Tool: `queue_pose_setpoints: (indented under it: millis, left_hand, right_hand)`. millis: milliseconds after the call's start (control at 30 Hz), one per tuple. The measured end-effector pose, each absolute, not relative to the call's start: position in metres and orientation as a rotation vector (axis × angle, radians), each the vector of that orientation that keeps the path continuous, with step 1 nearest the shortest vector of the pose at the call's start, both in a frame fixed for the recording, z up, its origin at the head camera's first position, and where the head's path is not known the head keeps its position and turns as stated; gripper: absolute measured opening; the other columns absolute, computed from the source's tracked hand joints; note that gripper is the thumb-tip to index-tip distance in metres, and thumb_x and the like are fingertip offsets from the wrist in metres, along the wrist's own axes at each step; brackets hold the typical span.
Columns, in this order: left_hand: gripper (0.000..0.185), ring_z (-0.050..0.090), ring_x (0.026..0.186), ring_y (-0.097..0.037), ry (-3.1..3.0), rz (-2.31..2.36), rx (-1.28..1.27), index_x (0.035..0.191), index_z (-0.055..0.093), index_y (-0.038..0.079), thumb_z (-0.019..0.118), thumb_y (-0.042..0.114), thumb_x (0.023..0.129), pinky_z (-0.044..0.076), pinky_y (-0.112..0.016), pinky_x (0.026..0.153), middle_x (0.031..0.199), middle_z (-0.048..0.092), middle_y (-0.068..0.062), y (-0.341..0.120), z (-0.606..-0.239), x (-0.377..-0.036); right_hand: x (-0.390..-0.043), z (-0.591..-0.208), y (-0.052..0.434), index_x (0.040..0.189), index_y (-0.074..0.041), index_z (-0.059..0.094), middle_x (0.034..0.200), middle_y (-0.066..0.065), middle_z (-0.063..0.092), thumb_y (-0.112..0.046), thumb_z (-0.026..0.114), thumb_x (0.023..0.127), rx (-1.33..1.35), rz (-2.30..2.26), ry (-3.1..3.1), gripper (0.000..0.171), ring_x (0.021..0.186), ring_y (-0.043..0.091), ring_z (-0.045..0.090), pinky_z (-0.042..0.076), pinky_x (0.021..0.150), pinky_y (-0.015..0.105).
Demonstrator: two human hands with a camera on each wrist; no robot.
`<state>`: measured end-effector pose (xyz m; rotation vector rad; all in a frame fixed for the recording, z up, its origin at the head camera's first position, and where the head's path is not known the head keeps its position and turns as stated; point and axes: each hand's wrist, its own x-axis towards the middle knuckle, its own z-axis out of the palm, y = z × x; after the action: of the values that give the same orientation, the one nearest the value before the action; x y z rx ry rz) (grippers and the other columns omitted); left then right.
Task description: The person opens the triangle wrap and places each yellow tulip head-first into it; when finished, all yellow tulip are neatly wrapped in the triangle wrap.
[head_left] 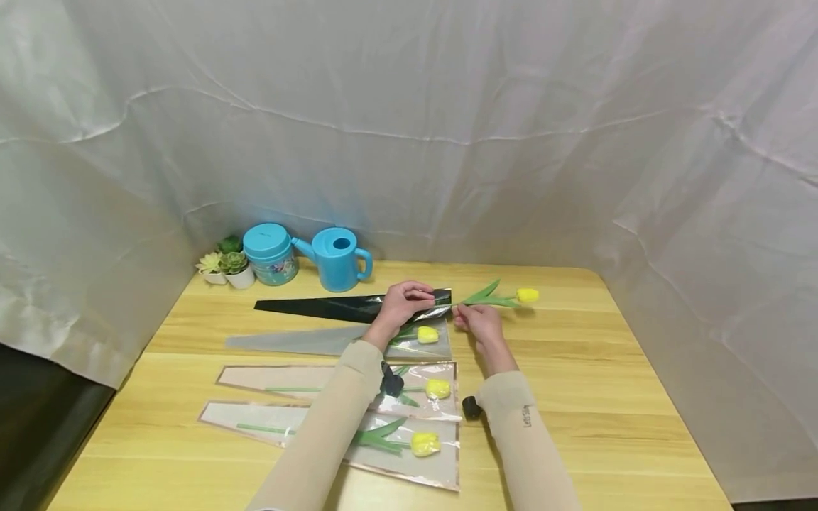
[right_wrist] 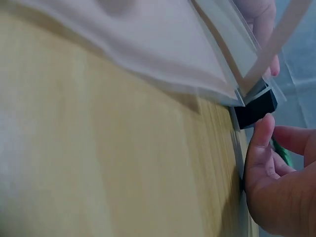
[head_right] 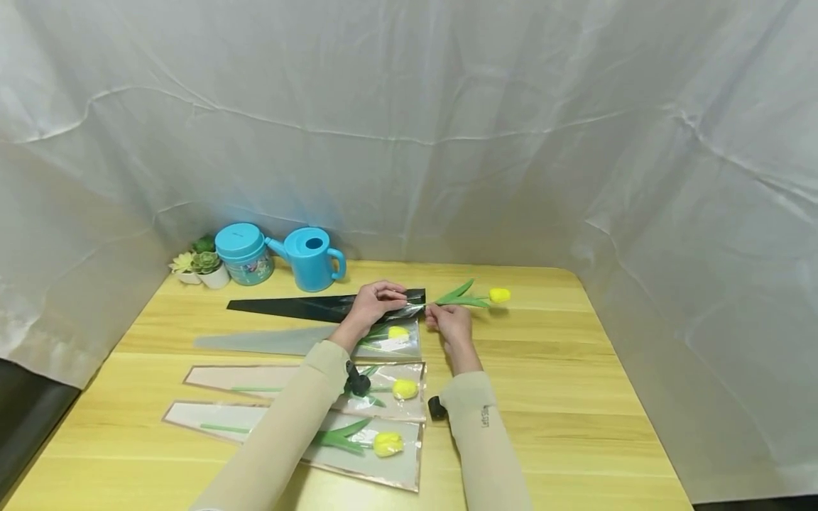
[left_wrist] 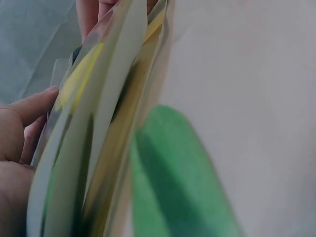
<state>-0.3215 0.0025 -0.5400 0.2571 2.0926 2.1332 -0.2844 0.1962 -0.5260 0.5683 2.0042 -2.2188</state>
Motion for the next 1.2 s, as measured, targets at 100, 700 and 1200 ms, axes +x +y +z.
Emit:
queue_pose_setpoints:
  millis: [100,700,1200]
  left_hand:
    - [0.030,0.075,0.097,-0.018,2.102,2.115,0.248,0.120,0.072,-0.003,0.078,-0.001,0.090,0.060,-0.033,0.091,0.106,0.079,-0.017,0.003,-0.539,-0.321]
    - [0.031,0.073,0.104,-0.027,2.112,2.098,0.286,0.123,0.071,-0.005,0.075,0.000,0.092,0.060,-0.034,0.094,0.110,0.076,-0.021,0.004,-0.544,-0.319]
    - [0.028,0.074,0.103,-0.024,2.162,2.067,0.286,0.119,0.074,0.000,0.077,0.003,0.092,0.060,-0.033,0.092,0.106,0.079,-0.016,0.004,-0.547,-0.322]
  right_hand:
    - [-0.282,-0.526,0.199,0.125,0.013,0.063,0.093,0.012,0.074,-0.003,0.063,0.101,0.611,-2.237,1.929,0.029,0.073,0.011,0.070,0.062,0.078,0.025]
    - [-0.282,-0.501,0.250,0.132,0.005,0.065,0.123,0.017,0.067,-0.011,0.066,0.102,0.505,-2.247,2.268,0.033,0.092,0.012,0.070,0.059,0.093,0.028]
    - [-0.296,-0.493,0.316,0.132,-0.005,0.067,0.147,0.017,0.056,-0.027,0.064,0.104,0.233,-1.669,2.794,0.036,0.139,0.035,0.047,0.037,0.119,0.049]
